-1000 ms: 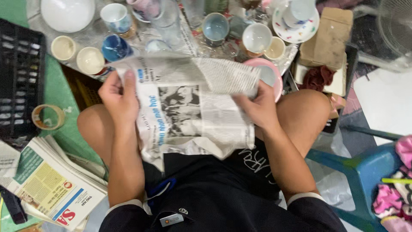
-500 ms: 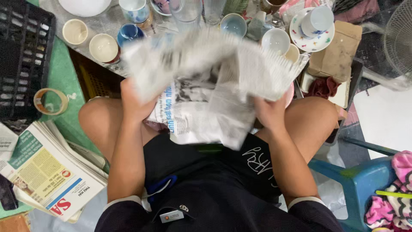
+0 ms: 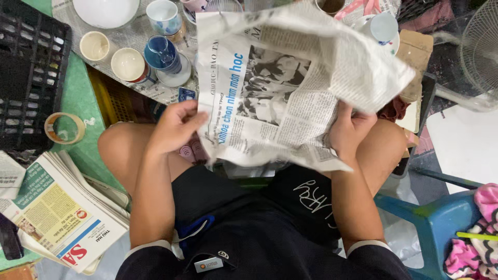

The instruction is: The person sits cross-legged and wraps various ceramic dishes, including bowls and cups, with newspaper. They fold the paper around each item and place the wrapped bundle into a black plastic crate.

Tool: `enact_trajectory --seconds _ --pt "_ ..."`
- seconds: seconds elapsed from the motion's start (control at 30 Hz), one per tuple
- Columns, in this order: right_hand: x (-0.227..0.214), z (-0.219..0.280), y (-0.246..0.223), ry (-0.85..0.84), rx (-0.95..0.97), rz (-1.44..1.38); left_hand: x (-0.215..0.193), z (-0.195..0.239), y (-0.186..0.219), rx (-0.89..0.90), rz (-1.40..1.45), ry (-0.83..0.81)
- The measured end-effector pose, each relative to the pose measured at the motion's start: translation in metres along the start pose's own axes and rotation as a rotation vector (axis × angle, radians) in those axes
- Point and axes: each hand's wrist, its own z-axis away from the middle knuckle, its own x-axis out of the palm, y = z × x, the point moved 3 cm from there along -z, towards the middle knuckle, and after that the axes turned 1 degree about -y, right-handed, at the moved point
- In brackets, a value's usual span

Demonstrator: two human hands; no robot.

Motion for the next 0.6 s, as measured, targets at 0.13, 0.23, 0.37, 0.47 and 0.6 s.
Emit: enact_trajectory --seconds 0.13,0.23,0.37,0.47,0.6 --pt "-0.005 0.000 0.021 0.106 0.135 -0.126 0.019 0.000 0.008 0.107 0.060 -0.297" --pt "-0.012 -0.007 0.018 0.079 0.140 -0.092 0.017 0.002 0.010 -0.247 -0.007 -0.284" --pt "-0.010 -0.007 0.007 0.002 0.125 -0.140 0.003 0.005 0.033 -0.126 0.001 -0.247" --pt "-0.002 0.000 0.007 -0.075 0.124 -0.061 0.004 0.010 0.049 0.115 0.025 -0.091" --pt "0.009 0.014 0.003 -0.193 0.206 -0.064 0.017 0.004 0.042 0.207 -0.003 0.284"
